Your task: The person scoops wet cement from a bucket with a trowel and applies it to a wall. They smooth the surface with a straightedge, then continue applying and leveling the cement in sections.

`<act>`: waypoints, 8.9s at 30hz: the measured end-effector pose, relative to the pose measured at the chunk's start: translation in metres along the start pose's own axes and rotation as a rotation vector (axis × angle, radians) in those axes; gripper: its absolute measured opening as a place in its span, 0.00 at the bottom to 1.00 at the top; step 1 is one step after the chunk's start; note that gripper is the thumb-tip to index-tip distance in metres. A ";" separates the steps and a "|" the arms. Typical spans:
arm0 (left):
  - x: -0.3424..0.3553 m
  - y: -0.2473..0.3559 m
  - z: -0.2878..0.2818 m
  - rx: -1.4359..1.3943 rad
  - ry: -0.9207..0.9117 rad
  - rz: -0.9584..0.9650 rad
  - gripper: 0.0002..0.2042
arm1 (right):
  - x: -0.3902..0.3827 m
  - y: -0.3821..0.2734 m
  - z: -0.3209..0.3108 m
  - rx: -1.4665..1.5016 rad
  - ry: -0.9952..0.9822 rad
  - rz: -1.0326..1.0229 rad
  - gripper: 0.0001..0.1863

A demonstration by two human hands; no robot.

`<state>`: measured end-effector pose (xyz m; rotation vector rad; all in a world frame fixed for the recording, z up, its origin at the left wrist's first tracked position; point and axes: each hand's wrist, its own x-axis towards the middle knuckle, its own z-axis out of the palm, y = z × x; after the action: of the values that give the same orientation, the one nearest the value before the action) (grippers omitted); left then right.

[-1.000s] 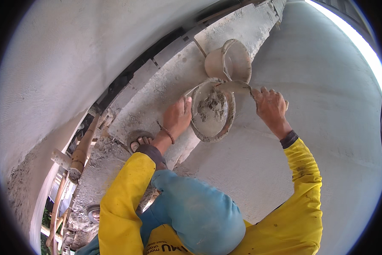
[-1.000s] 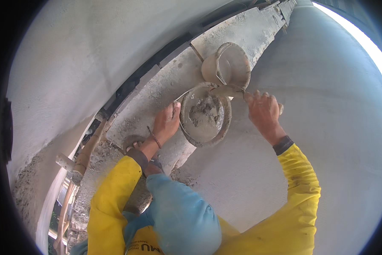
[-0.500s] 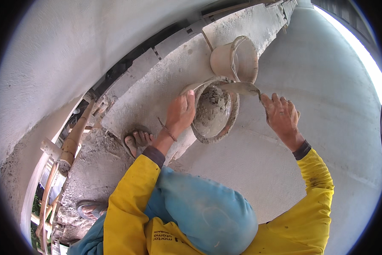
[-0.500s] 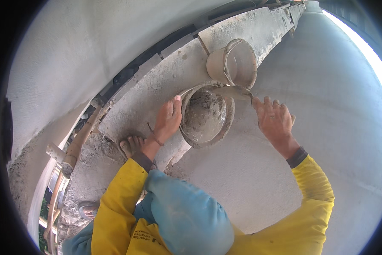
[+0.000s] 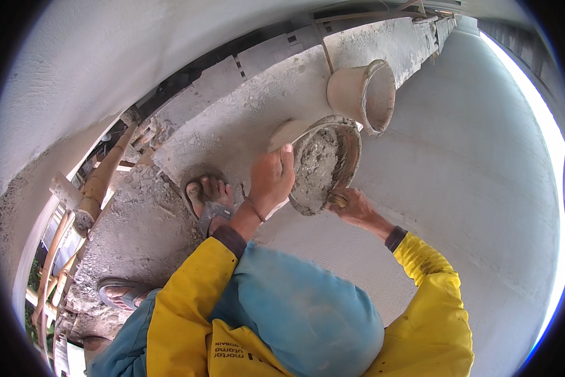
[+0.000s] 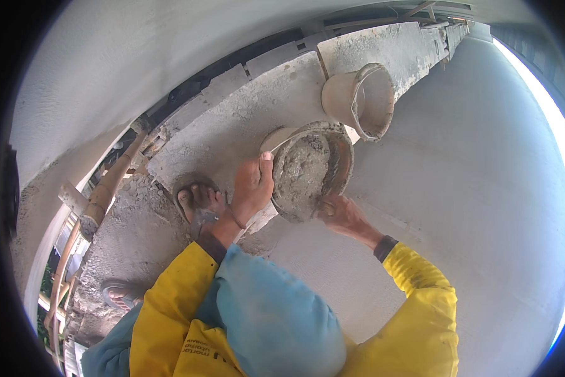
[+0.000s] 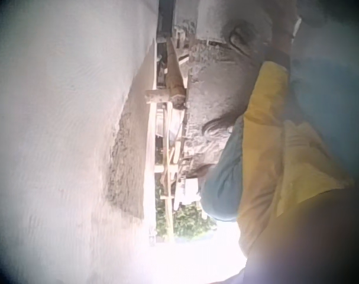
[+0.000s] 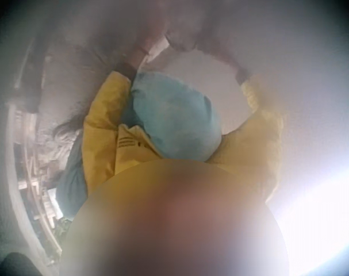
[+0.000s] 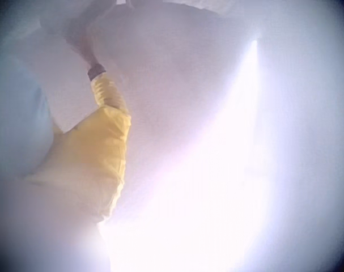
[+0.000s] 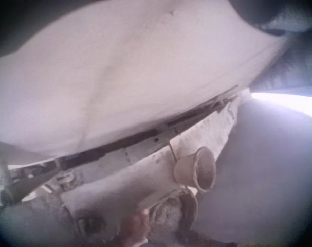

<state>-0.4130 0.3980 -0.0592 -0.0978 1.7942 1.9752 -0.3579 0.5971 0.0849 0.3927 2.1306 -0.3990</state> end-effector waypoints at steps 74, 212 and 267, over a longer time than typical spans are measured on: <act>0.018 -0.002 -0.006 0.204 -0.087 0.164 0.18 | 0.007 -0.005 -0.138 0.254 0.111 -0.166 0.18; 0.017 -0.017 0.024 0.128 0.324 0.390 0.16 | -0.075 -0.041 -0.112 -1.351 0.549 -0.023 0.10; 0.019 -0.019 0.026 0.113 0.272 0.410 0.18 | -0.050 0.009 -0.055 0.292 0.087 0.327 0.11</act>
<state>-0.4158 0.4291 -0.0800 0.0453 2.2438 2.2149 -0.3679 0.6219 0.1549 0.9267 2.0465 -0.5092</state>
